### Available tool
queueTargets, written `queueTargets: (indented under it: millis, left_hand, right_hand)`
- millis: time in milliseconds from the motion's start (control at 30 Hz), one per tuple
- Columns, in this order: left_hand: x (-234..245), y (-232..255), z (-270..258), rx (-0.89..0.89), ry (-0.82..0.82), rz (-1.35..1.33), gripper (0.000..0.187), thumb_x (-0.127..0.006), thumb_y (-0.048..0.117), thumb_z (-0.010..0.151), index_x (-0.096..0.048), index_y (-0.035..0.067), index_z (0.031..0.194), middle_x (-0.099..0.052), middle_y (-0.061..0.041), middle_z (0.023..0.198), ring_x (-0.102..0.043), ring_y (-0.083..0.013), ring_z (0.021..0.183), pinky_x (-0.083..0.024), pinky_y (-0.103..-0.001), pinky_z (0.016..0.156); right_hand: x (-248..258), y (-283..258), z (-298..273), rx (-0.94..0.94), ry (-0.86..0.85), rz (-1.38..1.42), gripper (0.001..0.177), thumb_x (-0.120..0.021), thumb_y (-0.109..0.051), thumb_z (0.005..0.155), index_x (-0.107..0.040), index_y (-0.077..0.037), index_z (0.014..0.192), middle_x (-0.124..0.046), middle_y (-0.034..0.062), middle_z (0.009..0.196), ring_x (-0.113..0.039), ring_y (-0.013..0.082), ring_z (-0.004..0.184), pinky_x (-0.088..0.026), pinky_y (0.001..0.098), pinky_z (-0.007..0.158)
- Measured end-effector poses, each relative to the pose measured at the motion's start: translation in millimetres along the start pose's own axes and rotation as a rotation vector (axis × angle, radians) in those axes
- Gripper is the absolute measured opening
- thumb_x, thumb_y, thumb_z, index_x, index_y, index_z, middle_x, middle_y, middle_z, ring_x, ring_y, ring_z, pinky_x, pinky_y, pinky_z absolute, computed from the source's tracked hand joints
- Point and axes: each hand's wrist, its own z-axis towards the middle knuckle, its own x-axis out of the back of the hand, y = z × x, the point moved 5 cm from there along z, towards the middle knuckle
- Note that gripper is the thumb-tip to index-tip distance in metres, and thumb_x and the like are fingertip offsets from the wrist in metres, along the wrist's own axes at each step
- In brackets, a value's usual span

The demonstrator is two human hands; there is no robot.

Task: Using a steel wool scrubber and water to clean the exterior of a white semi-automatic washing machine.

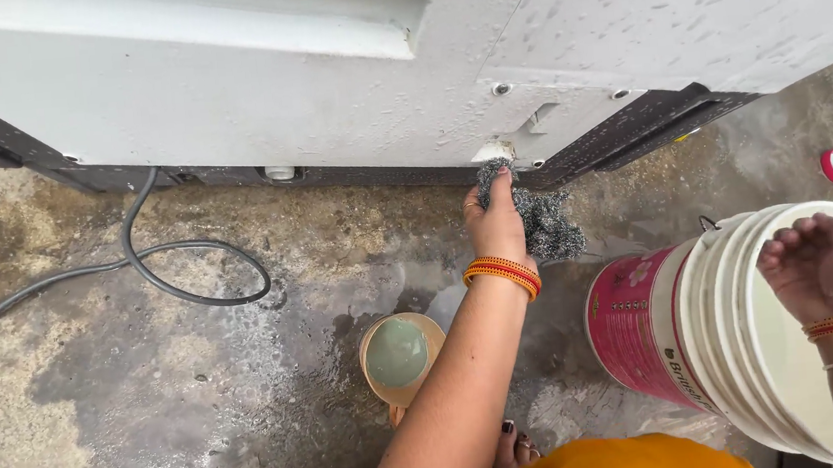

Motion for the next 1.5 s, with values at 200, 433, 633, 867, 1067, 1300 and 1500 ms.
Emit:
queueTargets:
  millis: [200, 433, 633, 867, 1067, 1300, 1500]
  left_hand:
    - [-105, -68, -122, 0.204, -0.496, 0.101, 0.053, -0.074, 0.032, 0.086, -0.059, 0.005, 0.129, -0.067, -0.006, 0.108, -0.064, -0.0169, 0.093, -0.055, -0.036, 0.080]
    - [-159, -181, -172, -0.230, -0.745, 0.865, 0.049, -0.064, 0.027, 0.096, -0.056, 0.004, 0.138, -0.068, -0.024, 0.122, -0.067, -0.0370, 0.109, -0.052, -0.043, 0.094]
    - [-149, -228, -149, 0.205, -0.221, 0.968, 0.034, -0.045, 0.017, 0.107, -0.048, 0.002, 0.137, -0.063, -0.024, 0.133, -0.068, -0.0367, 0.111, -0.057, -0.044, 0.094]
    - [-166, -175, -158, 0.028, -0.382, 0.338, 0.034, -0.061, 0.025, 0.101, -0.058, 0.003, 0.127, -0.069, -0.014, 0.110, -0.067, -0.0237, 0.099, -0.053, -0.037, 0.088]
    - [-165, 21, -150, -0.091, -0.403, -0.378, 0.040, -0.061, 0.030, 0.100, -0.053, 0.007, 0.132, -0.063, -0.007, 0.106, -0.063, -0.0199, 0.096, -0.055, -0.038, 0.082]
    - [-73, 30, -5, 0.147, 0.067, -0.154, 0.049, -0.043, 0.034, 0.099, -0.064, -0.007, 0.115, -0.071, -0.019, 0.108, -0.070, -0.0283, 0.084, -0.057, -0.045, 0.075]
    - [-31, 27, 16, -0.279, -0.130, 0.439, 0.041, -0.048, 0.026, 0.099, -0.063, -0.003, 0.124, -0.070, -0.017, 0.116, -0.066, -0.0246, 0.104, -0.050, -0.038, 0.092]
  right_hand:
    - [56, 74, 50, -0.314, 0.059, -0.169, 0.029, -0.038, -0.020, 0.108, -0.056, -0.005, 0.126, -0.066, 0.0120, 0.117, -0.066, 0.0250, 0.103, -0.056, 0.0444, 0.094]
    - [12, 45, -27, -0.071, -0.158, 0.109, 0.027, -0.043, -0.031, 0.111, -0.056, -0.011, 0.123, -0.068, 0.0070, 0.114, -0.065, 0.0191, 0.098, -0.054, 0.0339, 0.087]
    - [71, 31, -6, -0.165, -0.406, 0.433, 0.027, -0.050, -0.033, 0.115, -0.057, -0.009, 0.104, -0.063, 0.0054, 0.098, -0.060, 0.0159, 0.085, -0.051, 0.0308, 0.080]
    - [-27, -23, 2, -0.152, -0.649, 0.652, 0.047, -0.057, -0.034, 0.120, -0.053, -0.010, 0.080, -0.055, 0.0027, 0.077, -0.050, 0.0119, 0.069, -0.045, 0.0254, 0.068]
    - [-282, -100, -126, 0.087, -0.613, 0.231, 0.030, -0.059, -0.019, 0.108, -0.059, -0.007, 0.081, -0.062, 0.0061, 0.083, -0.062, 0.0162, 0.076, -0.052, 0.0279, 0.072]
    - [-315, 30, -130, 0.368, -0.540, -0.482, 0.033, -0.067, -0.023, 0.097, -0.070, -0.006, 0.125, -0.072, -0.0008, 0.113, -0.063, 0.0064, 0.106, -0.051, 0.0258, 0.093]
    - [-267, 81, -121, 0.695, -0.308, -0.731, 0.044, -0.082, -0.007, 0.081, -0.073, -0.011, 0.124, -0.074, 0.0061, 0.118, -0.067, 0.0164, 0.110, -0.055, 0.0332, 0.097]
